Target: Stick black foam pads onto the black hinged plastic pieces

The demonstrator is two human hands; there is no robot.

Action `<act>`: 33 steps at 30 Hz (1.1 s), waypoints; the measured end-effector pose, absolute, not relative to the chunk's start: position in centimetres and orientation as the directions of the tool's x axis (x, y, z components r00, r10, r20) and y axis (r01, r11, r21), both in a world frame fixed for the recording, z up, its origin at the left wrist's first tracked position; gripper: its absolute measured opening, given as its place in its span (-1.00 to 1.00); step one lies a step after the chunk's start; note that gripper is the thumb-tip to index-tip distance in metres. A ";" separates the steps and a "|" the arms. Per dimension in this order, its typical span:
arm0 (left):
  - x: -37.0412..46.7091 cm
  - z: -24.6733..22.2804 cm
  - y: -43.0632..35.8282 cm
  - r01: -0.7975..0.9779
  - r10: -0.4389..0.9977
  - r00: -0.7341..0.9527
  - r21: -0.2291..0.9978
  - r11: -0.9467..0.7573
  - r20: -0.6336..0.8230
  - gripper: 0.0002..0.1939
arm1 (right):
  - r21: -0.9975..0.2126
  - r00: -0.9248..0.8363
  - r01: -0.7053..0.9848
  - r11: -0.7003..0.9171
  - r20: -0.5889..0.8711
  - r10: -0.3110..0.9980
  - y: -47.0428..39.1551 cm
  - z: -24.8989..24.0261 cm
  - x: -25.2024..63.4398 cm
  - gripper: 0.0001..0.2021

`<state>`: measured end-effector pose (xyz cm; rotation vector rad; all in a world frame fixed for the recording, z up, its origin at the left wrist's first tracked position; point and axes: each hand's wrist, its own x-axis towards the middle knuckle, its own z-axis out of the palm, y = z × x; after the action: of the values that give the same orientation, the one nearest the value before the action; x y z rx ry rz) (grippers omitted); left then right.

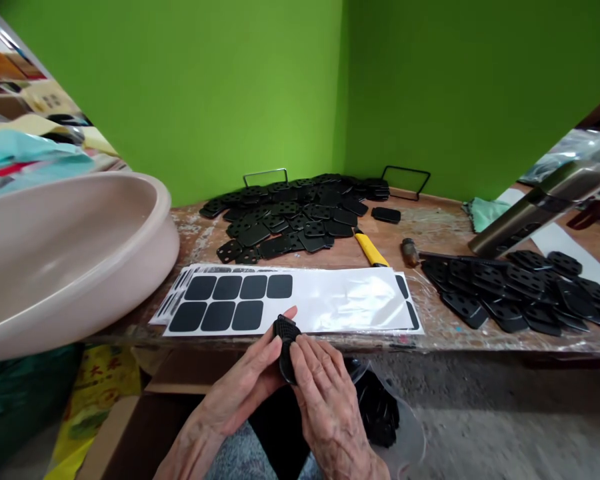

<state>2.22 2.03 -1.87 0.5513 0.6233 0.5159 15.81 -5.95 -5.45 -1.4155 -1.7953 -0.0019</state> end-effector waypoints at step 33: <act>-0.9 -4.6 0.7 0.047 0.779 0.493 0.906 0.421 -0.388 -0.75 | -0.948 0.515 -0.201 -0.245 -0.315 0.797 -8.3 -5.3 16.5 -0.66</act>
<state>-0.86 0.67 -4.57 1.0483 0.9611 0.5592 16.49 -8.33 -5.33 -1.5410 -0.5326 1.0255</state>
